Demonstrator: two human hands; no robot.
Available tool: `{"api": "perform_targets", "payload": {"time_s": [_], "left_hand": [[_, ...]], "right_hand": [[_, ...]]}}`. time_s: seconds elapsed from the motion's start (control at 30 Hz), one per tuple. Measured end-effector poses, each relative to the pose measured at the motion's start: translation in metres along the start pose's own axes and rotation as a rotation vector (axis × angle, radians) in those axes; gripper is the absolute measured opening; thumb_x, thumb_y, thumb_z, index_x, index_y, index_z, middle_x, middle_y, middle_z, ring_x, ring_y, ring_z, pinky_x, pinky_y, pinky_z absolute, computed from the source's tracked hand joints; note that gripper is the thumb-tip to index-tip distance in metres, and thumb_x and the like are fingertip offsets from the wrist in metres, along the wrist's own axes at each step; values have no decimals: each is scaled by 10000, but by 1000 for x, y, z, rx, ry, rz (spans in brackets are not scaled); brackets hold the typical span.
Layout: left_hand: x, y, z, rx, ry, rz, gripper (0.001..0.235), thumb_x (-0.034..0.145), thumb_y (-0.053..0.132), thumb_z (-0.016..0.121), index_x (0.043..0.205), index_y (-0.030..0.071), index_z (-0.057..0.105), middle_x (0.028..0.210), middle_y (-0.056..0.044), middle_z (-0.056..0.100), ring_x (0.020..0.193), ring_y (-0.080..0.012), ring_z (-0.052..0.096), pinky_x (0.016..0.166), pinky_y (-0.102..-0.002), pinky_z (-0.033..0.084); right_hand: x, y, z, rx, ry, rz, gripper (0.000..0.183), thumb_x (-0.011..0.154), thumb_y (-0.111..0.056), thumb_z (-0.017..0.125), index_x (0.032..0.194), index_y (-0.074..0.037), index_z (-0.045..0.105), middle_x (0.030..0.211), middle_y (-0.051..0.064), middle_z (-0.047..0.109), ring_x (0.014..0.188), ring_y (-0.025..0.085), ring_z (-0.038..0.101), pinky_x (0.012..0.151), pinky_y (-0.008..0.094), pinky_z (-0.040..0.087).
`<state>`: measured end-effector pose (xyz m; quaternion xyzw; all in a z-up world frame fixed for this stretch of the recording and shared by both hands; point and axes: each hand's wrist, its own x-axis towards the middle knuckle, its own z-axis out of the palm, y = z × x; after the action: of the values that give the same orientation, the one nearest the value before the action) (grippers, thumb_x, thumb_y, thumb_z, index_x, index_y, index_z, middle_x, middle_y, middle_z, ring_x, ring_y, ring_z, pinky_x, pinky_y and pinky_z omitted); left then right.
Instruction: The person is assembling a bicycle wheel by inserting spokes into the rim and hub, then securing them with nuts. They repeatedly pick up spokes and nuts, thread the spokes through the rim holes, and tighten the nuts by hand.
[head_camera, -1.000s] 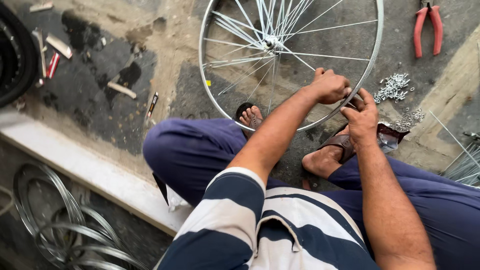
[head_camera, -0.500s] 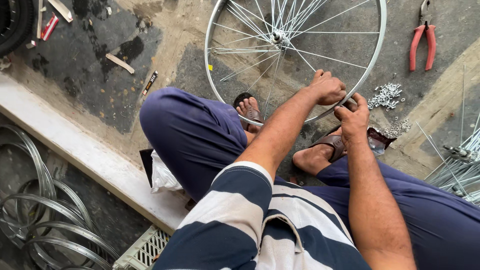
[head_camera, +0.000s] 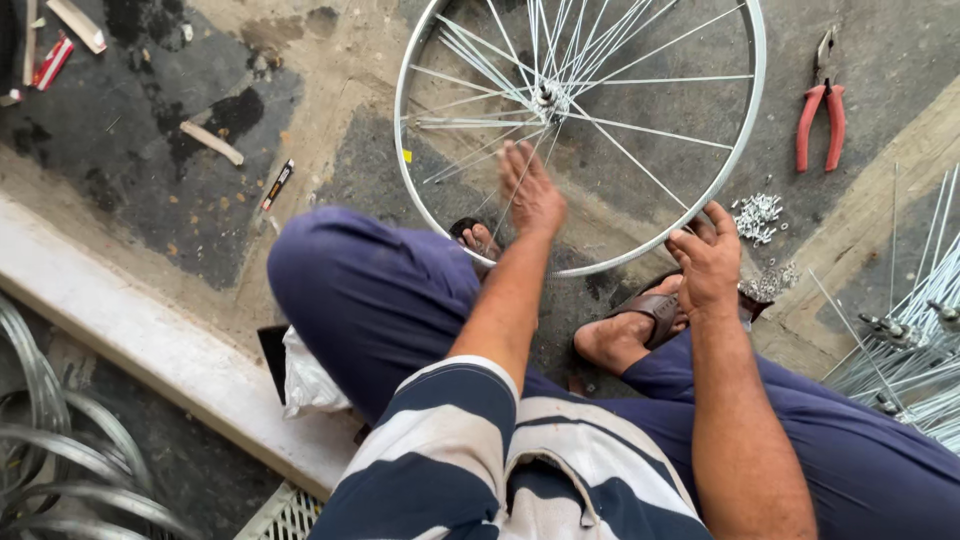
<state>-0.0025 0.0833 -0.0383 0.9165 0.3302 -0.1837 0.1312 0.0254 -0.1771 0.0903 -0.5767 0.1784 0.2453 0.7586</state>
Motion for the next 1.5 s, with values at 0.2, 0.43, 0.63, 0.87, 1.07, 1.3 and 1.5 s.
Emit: {"api": "perform_targets", "payload": {"time_s": [0.2, 0.43, 0.63, 0.87, 1.07, 1.3, 1.5], "left_hand": [[46, -58, -5, 139, 107, 65, 381, 978, 185, 483, 1352, 124, 524, 1330, -165, 579, 1312, -345, 501, 1204, -588, 264], [32, -31, 22, -381, -3, -137, 381, 1109, 390, 366, 1170, 124, 633, 886, -162, 704, 753, -333, 695, 674, -502, 575], [5, 53, 10, -537, -256, 145, 701, 910, 536, 658, 1345, 5, 513, 1262, -251, 632, 1132, -388, 633, 935, -508, 499], [-56, 35, -61, -430, -401, 184, 425, 971, 386, 518, 1320, 176, 638, 1233, -90, 744, 1073, -271, 721, 914, -439, 592], [-82, -19, -91, -474, 247, 67, 329, 945, 346, 648, 1184, 121, 671, 1248, -155, 662, 1188, -338, 616, 1022, -468, 502], [-66, -21, -56, -578, -102, -58, 959, 856, 398, 752, 1588, 62, 231, 1421, -277, 537, 1325, -439, 502, 1111, -481, 382], [-44, -1, -9, -946, -253, -37, 969, 788, 467, 763, 1552, 83, 306, 1311, -182, 703, 1278, -355, 610, 1058, -431, 463]], "right_hand": [[-1, -25, 24, -4, -13, -31, 678, 888, 60, 661, 1520, -36, 435, 1351, 107, 616, 1200, 190, 612, 1006, 329, 533], [-3, -44, 57, -16, -25, -34, 748, 848, 59, 678, 1526, -97, 403, 1315, 76, 563, 1171, 180, 588, 994, 367, 555], [11, -21, 39, 6, -1, -55, 700, 886, -4, 746, 1496, -95, 414, 1308, 78, 603, 1141, 184, 605, 948, 348, 532], [38, 25, -9, -111, -6, -121, 696, 908, -66, 792, 1505, -51, 436, 1349, 108, 581, 1189, 213, 595, 998, 355, 508], [13, 31, 1, -790, -21, -429, 651, 873, -174, 827, 1438, -28, 539, 1329, 150, 638, 1160, 262, 653, 959, 385, 557], [-55, 6, 24, -1167, -109, -543, 635, 875, -200, 770, 1457, -76, 548, 1296, 196, 644, 1138, 327, 653, 971, 452, 550], [-66, 18, 50, -1538, -198, -748, 736, 793, -284, 808, 1466, -126, 556, 1479, 239, 508, 1365, 422, 459, 1142, 544, 380]]}}
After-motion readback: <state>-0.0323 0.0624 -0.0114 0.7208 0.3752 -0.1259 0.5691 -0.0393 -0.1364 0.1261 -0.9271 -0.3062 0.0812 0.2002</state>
